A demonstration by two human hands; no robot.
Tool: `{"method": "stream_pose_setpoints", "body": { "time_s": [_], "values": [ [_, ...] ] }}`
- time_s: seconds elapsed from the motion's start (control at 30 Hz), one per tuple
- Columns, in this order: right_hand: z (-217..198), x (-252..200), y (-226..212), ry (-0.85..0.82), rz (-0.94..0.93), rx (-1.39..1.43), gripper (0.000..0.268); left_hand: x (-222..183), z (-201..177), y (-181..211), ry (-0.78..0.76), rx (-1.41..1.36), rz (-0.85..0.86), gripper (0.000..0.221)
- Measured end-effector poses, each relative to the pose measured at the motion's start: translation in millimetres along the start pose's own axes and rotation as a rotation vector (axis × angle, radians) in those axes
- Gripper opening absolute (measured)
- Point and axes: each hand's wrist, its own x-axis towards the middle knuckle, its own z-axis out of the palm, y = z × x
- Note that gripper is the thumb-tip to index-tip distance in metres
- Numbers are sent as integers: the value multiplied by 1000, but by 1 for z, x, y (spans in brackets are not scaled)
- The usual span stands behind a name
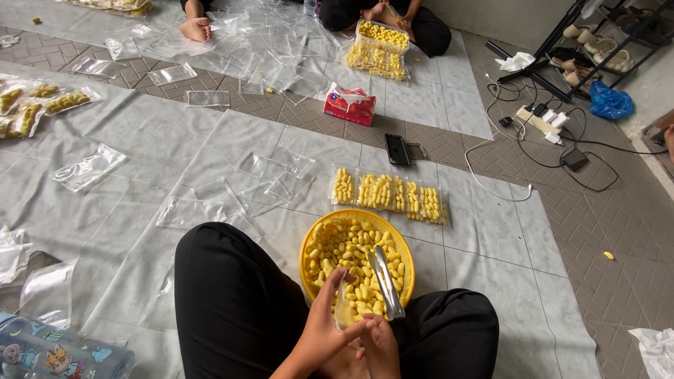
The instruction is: The person sits on a floor mat and uses tongs to transfer yellow snack pieces from a yellow basket into small clear plastic bags. The person fills several bags and places them on the mat. Other people are visible in the background performing the same task.
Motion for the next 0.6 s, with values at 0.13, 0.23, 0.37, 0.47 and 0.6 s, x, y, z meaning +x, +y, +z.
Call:
{"method": "stream_pose_setpoints", "body": {
  "time_s": [0.13, 0.23, 0.37, 0.47, 0.6],
  "values": [
    [21, -31, -47, 127, -254, -170, 50, 4, -7, -7, 48, 263, 108, 81],
    [32, -67, -97, 66, -401, -127, 29, 2, -6, -4, 30, 346, 212, 73],
    [21, -77, -132, -194, -295, -201, 38, -4, 5, -1, -102, 492, 401, 69],
    [15, -73, -141, -178, -158, -373, 28, -9, 16, -12, -207, 520, 439, 76],
    [10, -76, -135, -329, 11, -65, 19, -16, 22, -15, -224, 437, 456, 68]
  ]
}}
